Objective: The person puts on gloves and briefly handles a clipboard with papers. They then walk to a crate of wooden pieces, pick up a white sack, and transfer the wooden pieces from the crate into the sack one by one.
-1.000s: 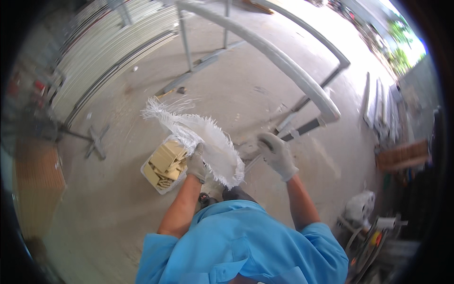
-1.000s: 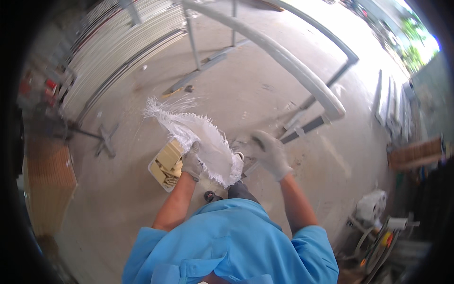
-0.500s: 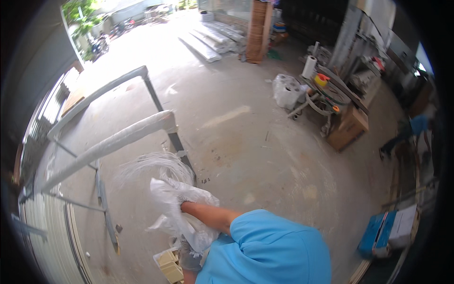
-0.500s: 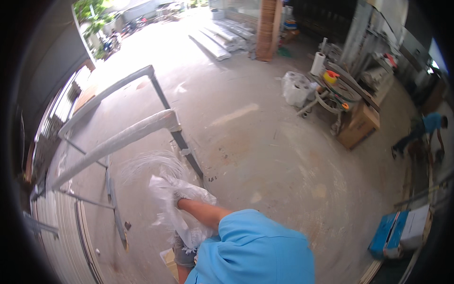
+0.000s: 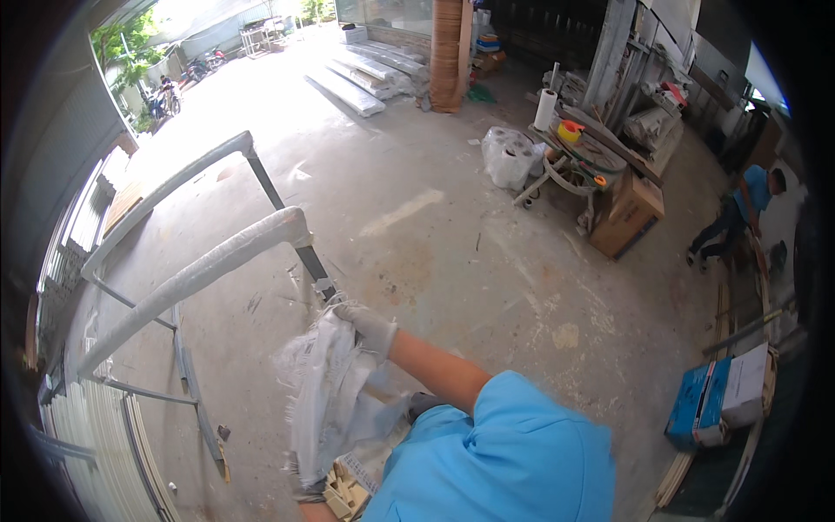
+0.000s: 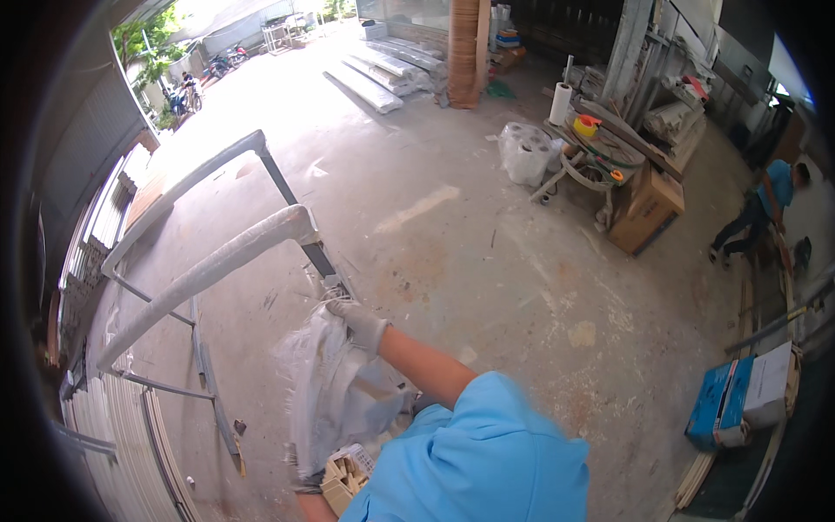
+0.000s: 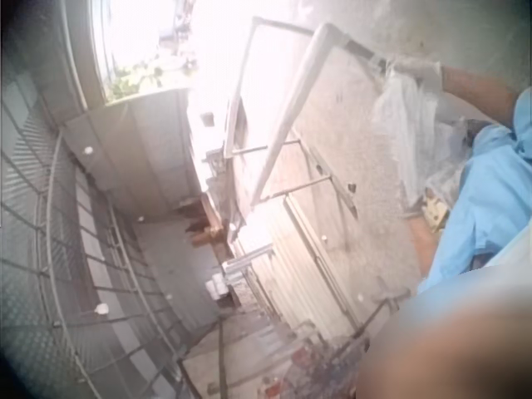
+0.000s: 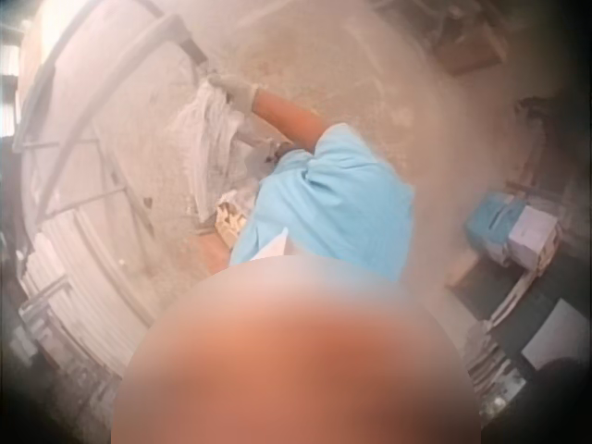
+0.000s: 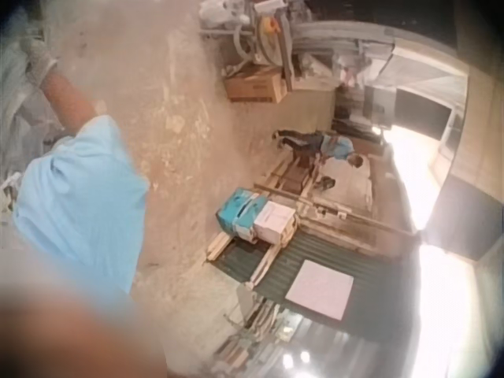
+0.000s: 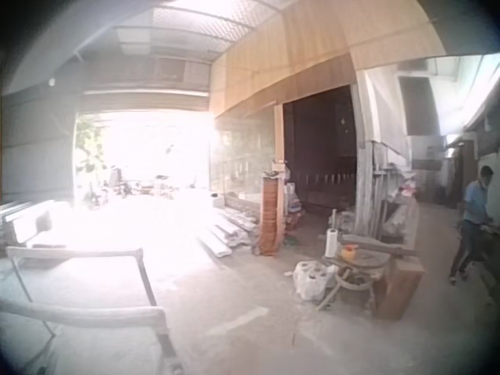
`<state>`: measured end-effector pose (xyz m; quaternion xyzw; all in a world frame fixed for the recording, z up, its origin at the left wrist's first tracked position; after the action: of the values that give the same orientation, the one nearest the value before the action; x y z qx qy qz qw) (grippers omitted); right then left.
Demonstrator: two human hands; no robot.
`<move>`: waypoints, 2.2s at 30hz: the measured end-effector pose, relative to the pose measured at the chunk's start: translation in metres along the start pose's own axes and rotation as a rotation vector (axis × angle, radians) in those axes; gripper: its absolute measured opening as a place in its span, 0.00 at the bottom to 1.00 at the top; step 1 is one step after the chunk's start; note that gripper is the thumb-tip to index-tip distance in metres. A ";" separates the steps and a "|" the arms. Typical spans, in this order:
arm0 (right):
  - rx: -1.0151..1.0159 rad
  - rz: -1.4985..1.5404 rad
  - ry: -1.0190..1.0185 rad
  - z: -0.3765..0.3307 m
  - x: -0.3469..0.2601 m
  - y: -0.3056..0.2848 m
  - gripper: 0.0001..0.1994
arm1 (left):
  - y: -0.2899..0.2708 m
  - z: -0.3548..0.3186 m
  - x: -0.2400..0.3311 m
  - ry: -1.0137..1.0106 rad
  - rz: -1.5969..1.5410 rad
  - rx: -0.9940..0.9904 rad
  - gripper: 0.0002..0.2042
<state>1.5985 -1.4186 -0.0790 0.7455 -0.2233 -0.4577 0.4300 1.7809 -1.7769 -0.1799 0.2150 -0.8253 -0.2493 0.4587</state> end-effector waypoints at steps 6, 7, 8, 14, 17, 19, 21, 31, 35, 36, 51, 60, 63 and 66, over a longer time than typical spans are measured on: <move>0.365 -0.306 -0.228 0.007 0.021 0.018 0.22 | 0.014 -0.037 0.015 0.162 1.086 0.894 0.30; 0.322 -0.420 -0.127 0.008 0.031 0.021 0.22 | 0.034 -0.041 0.027 0.440 0.881 0.732 0.31; 0.254 -0.541 -0.068 0.007 0.044 0.026 0.22 | 0.057 -0.041 0.037 0.666 0.674 0.557 0.32; -0.011 -0.305 -0.132 0.017 0.095 0.059 0.21 | 0.150 -0.015 0.032 0.555 1.859 0.188 0.31; 0.279 0.044 -0.109 0.029 0.075 0.051 0.19 | 0.143 -0.009 -0.001 0.469 1.906 0.250 0.25; 0.410 0.273 -0.114 0.030 0.054 0.040 0.17 | 0.135 -0.017 -0.031 0.559 1.988 0.314 0.22; 0.432 0.431 -0.157 0.027 0.032 0.029 0.16 | 0.133 -0.015 -0.060 0.843 1.893 0.273 0.20; 0.204 -0.367 -0.061 -0.067 0.060 -0.030 0.15 | 0.127 0.025 -0.146 -0.422 0.017 0.540 0.21; 0.144 -0.171 0.260 -0.129 0.064 -0.052 0.17 | 0.174 0.069 -0.147 -0.319 -0.308 0.312 0.20; 0.129 -0.134 0.330 -0.143 0.051 -0.061 0.18 | 0.186 0.088 -0.149 -0.314 -0.318 0.268 0.20; 0.191 -0.240 -0.144 -0.170 -0.302 -0.204 0.23 | 0.418 0.410 -0.274 -0.350 -0.094 0.068 0.18; 0.408 0.186 -0.432 -0.090 -0.472 -0.369 0.22 | 0.628 0.534 -0.257 -0.629 -0.422 -0.503 0.16; 0.860 -0.678 -0.601 -0.087 -0.572 -0.426 0.24 | 0.671 0.590 -0.206 -0.735 -0.508 -0.597 0.17; 0.787 -0.334 -0.900 -0.116 -0.659 -0.466 0.23 | 0.687 0.658 -0.165 -0.510 -0.366 -0.632 0.18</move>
<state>1.3546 -0.6413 -0.1252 0.6070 -0.4150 -0.6716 -0.0912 1.2059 -1.0017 -0.1682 0.1385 -0.7438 -0.6113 0.2322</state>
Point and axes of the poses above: each hand's wrist, its own z-axis towards the middle knuckle, its own y-axis out of the palm, x = y × z, the point moved 2 cm from there along z, towards the middle knuckle, and after that the axes turned 7 degrees about -x, right-handed, at the moved point
